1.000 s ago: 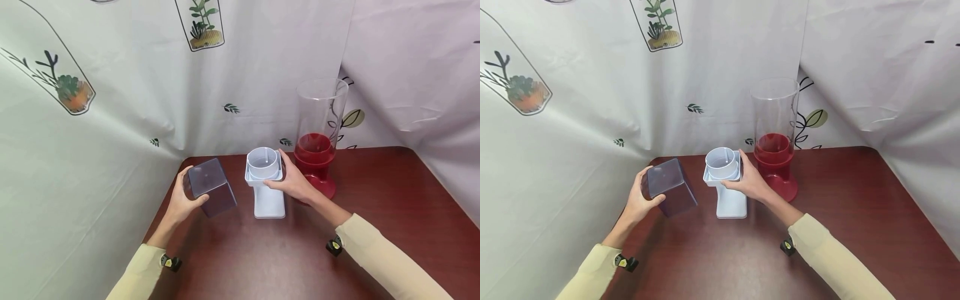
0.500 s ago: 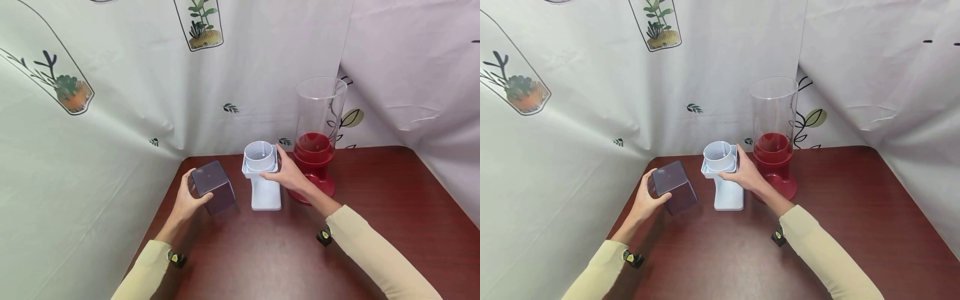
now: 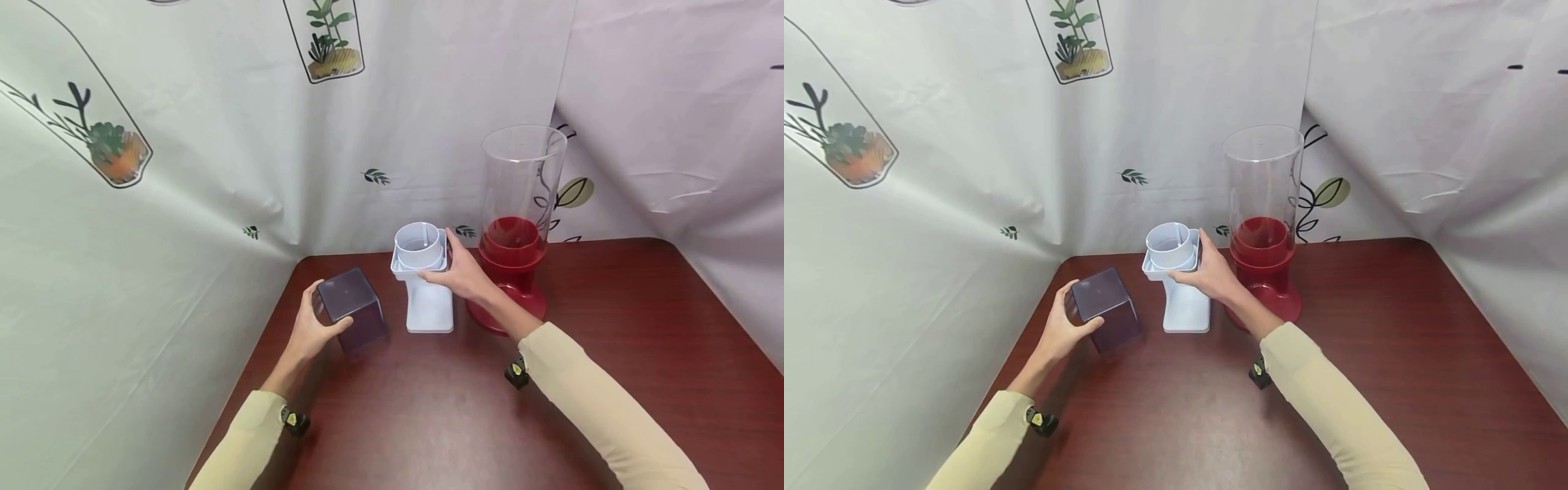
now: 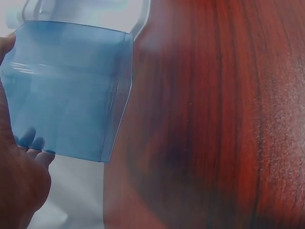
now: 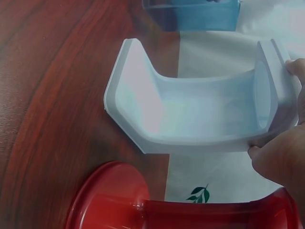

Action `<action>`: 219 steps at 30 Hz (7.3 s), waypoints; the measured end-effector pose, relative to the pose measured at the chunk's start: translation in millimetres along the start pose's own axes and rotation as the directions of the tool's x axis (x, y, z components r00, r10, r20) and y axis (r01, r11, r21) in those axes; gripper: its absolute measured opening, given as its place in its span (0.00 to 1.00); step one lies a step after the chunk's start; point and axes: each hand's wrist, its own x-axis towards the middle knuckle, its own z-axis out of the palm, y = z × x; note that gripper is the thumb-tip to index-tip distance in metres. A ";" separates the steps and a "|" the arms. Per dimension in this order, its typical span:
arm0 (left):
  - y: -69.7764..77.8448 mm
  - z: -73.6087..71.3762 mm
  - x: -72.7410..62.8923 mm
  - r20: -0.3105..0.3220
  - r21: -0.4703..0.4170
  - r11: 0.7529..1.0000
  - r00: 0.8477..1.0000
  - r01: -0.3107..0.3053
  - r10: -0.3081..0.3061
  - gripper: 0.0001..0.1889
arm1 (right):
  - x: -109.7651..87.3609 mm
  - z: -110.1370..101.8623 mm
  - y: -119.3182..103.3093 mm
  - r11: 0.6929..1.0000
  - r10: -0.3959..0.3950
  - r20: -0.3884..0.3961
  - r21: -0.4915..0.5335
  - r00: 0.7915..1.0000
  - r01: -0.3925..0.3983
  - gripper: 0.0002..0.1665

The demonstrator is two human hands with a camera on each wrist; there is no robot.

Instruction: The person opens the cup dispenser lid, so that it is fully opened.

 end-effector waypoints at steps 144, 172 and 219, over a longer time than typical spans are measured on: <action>100.1 -3.1 107.5 0.051 0.370 0.927 0.998 -0.063 0.047 0.73 | -50.9 -36.5 -7.9 0.978 0.059 0.184 -0.209 0.981 -0.020 0.69; 183.9 139.4 114.8 0.309 0.103 0.950 0.917 -0.296 0.252 0.66 | -118.9 -95.4 -23.0 0.985 -0.162 -0.185 -0.091 0.969 0.147 0.38; 119.7 273.1 94.6 0.294 -0.028 0.987 0.942 -0.158 0.159 0.55 | -35.7 -144.2 -39.9 0.997 -0.068 -0.307 -0.044 0.949 0.057 0.68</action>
